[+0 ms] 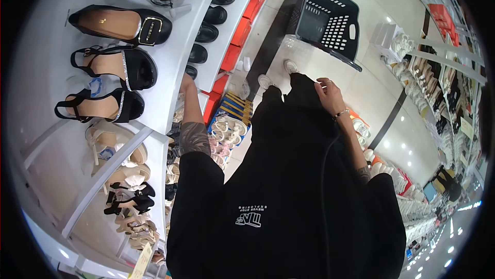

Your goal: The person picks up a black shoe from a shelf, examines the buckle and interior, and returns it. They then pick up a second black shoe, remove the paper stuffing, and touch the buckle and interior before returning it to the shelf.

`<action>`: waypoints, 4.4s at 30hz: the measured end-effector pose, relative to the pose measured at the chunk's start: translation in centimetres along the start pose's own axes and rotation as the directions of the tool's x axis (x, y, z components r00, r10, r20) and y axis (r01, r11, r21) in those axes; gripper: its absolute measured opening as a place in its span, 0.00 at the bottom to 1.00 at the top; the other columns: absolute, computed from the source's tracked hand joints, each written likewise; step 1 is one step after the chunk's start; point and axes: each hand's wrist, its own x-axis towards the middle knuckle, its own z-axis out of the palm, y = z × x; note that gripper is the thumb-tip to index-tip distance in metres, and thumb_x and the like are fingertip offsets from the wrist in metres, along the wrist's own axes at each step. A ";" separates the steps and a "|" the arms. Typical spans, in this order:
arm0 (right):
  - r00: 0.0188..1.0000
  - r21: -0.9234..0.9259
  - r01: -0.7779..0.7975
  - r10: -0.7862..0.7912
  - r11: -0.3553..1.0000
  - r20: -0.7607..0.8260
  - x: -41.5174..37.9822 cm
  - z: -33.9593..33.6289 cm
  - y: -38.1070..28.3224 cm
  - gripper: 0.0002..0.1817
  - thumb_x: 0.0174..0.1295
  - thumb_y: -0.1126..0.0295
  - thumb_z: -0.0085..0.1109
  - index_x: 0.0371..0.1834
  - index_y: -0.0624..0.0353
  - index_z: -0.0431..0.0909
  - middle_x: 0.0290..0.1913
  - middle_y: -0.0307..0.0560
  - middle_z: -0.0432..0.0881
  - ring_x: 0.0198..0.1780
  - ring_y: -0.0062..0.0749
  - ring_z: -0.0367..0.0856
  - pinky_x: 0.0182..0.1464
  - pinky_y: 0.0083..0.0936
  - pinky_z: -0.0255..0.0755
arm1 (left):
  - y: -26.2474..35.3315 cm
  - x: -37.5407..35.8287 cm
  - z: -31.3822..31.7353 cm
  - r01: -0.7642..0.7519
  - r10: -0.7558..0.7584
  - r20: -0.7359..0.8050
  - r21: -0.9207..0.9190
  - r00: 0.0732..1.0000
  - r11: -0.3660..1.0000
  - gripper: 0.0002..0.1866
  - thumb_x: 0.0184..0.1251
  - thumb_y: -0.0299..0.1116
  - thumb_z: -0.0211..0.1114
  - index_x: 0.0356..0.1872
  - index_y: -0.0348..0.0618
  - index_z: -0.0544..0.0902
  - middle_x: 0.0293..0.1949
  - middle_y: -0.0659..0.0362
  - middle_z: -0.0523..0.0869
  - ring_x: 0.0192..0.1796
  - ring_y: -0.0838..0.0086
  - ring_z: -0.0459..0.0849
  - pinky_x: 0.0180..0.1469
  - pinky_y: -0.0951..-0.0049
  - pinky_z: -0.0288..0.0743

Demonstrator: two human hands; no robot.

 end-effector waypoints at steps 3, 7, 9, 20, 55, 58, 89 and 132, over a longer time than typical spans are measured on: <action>0.999 0.033 0.036 -0.036 0.999 -0.017 -1.2 0.5 0.0 0.17 0.64 0.61 0.56 0.46 0.65 0.77 0.38 0.57 0.82 0.37 0.43 0.84 0.42 0.32 0.78 | -0.9 0.9 1.3 0.056 -0.057 -0.038 -0.033 0.998 0.998 0.43 0.50 0.59 0.69 0.54 0.26 0.74 0.56 0.38 0.76 0.59 0.46 0.74 0.63 0.56 0.66; 0.999 -0.010 0.049 -0.049 0.999 0.013 -1.1 0.8 -1.2 0.17 0.64 0.61 0.55 0.46 0.65 0.77 0.38 0.56 0.82 0.38 0.43 0.84 0.43 0.32 0.77 | 2.3 3.6 2.3 0.010 -0.008 0.019 -0.076 1.000 0.997 0.42 0.49 0.57 0.70 0.55 0.27 0.73 0.56 0.38 0.76 0.58 0.46 0.74 0.62 0.55 0.66; 0.998 -0.029 0.043 -0.042 0.999 0.036 -1.4 1.0 -1.5 0.17 0.64 0.61 0.55 0.46 0.65 0.77 0.38 0.56 0.82 0.38 0.42 0.84 0.43 0.32 0.77 | 2.9 4.2 3.0 0.003 0.001 0.059 -0.080 0.998 0.997 0.42 0.49 0.56 0.70 0.56 0.28 0.73 0.56 0.38 0.76 0.58 0.45 0.74 0.62 0.55 0.66; 0.939 -0.042 0.236 -0.217 0.971 0.268 3.0 -0.4 -2.3 0.17 0.64 0.61 0.53 0.48 0.64 0.77 0.39 0.54 0.83 0.39 0.42 0.84 0.45 0.33 0.76 | 3.6 -6.9 -7.1 0.152 -0.162 -0.018 -0.257 0.987 0.954 0.43 0.47 0.47 0.75 0.60 0.32 0.66 0.57 0.37 0.74 0.58 0.45 0.74 0.60 0.55 0.67; 0.613 0.784 -0.001 -0.619 0.621 0.491 7.2 -17.6 -8.9 0.22 0.57 0.59 0.67 0.48 0.64 0.78 0.36 0.37 0.81 0.38 0.17 0.76 0.44 0.18 0.69 | 26.2 -25.9 -39.0 -0.056 0.750 0.653 -0.749 0.107 0.660 0.54 0.39 0.39 0.81 0.69 0.50 0.55 0.67 0.54 0.66 0.59 0.60 0.74 0.60 0.58 0.69; 0.703 0.793 -0.031 -0.551 0.608 0.450 6.1 -16.6 -9.9 0.19 0.59 0.62 0.65 0.46 0.65 0.79 0.37 0.36 0.81 0.38 0.16 0.75 0.45 0.16 0.68 | 21.3 -23.5 -38.5 0.074 0.834 0.349 -0.933 0.427 0.352 0.47 0.52 0.49 0.72 0.69 0.40 0.56 0.66 0.50 0.68 0.62 0.57 0.74 0.63 0.59 0.66; -0.142 0.971 0.227 -0.989 -0.071 -0.039 -18.1 -16.7 -24.2 0.07 0.49 0.72 0.62 0.31 0.60 0.77 0.24 0.42 0.73 0.25 0.30 0.71 0.24 0.23 0.67 | 8.9 -33.3 -37.0 0.090 0.047 0.078 -0.916 0.996 -0.392 0.30 0.58 0.24 0.65 0.63 0.40 0.66 0.58 0.58 0.74 0.62 0.71 0.71 0.69 0.64 0.58; -0.596 0.722 0.360 -0.450 0.591 0.665 -15.3 -19.2 -29.9 0.08 0.45 0.72 0.58 0.12 0.58 0.73 0.20 0.45 0.77 0.22 0.37 0.76 0.24 0.27 0.73 | 10.9 -34.8 -36.8 0.057 -0.040 0.066 -0.981 0.997 -0.184 0.21 0.63 0.32 0.60 0.57 0.39 0.73 0.54 0.57 0.79 0.56 0.68 0.77 0.62 0.63 0.64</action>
